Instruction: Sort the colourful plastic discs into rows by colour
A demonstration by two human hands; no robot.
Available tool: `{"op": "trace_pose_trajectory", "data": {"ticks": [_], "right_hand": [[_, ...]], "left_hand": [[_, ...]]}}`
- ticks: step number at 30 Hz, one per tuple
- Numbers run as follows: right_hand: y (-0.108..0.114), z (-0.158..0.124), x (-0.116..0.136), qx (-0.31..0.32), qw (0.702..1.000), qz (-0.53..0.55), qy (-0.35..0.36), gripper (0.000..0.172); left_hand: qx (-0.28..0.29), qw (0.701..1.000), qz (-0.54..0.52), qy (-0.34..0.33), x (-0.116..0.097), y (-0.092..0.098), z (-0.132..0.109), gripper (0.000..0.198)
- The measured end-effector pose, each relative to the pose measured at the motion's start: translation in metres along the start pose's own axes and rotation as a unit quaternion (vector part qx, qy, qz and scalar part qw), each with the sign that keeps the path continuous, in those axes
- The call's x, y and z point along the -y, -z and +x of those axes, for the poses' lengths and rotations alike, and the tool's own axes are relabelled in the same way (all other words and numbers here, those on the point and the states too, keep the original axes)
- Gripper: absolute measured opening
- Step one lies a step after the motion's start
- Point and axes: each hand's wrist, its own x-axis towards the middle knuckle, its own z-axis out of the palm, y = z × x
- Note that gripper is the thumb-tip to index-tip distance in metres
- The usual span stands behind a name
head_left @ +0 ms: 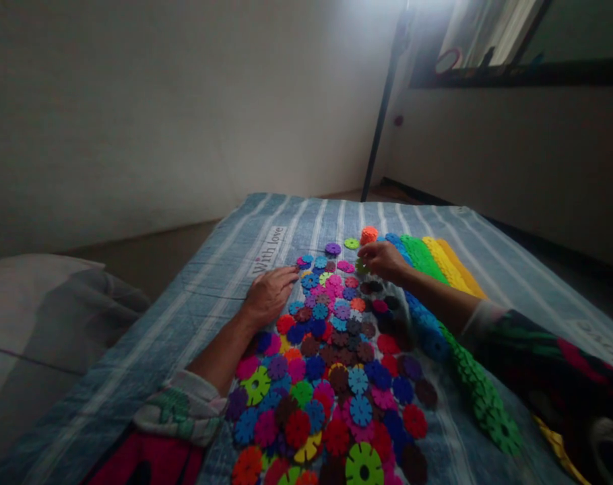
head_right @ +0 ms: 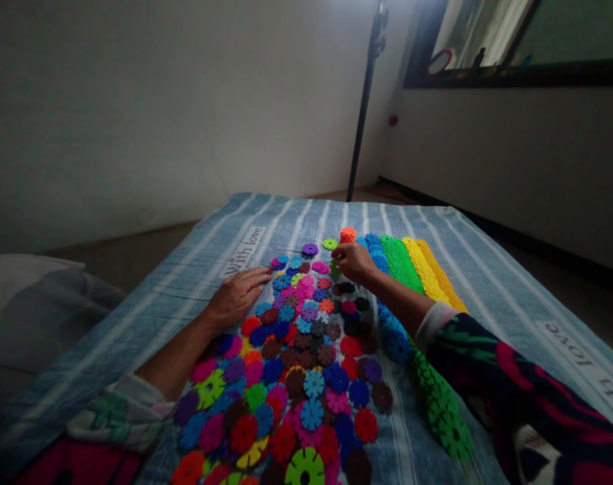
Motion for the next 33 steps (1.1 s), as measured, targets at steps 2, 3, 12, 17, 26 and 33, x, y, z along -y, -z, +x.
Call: {"op": "trace_pose_trajectory", "data": {"ticks": [2, 3, 12, 17, 26, 33], "right_hand": [[0.001, 0.005, -0.001, 0.004, 0.999, -0.052, 0.006, 0.028], [0.001, 0.005, -0.001, 0.007, 0.997, -0.078, 0.011, 0.028], [0.025, -0.010, 0.009, 0.074, 0.955, -0.270, 0.094, 0.031], [0.028, -0.008, 0.019, 0.166, 0.916, -0.329, 0.160, 0.038], [0.024, 0.001, 0.022, 0.215, 0.864, -0.399, 0.219, 0.027], [0.036, 0.019, 0.028, 0.196, 0.857, -0.408, 0.248, 0.030]], "left_hand": [[0.001, 1.000, 0.002, -0.005, 0.000, 0.000, 0.000, 0.035], [0.002, 1.000, 0.002, -0.008, 0.000, 0.000, -0.001, 0.035], [0.007, 1.000, -0.004, 0.004, -0.004, 0.001, -0.001, 0.036], [0.013, 1.000, -0.002, 0.003, -0.006, 0.003, -0.001, 0.037], [-0.005, 1.000, -0.006, 0.003, -0.006, 0.003, -0.002, 0.035], [-0.005, 1.000, -0.009, -0.002, -0.004, 0.000, -0.002, 0.035]]}}
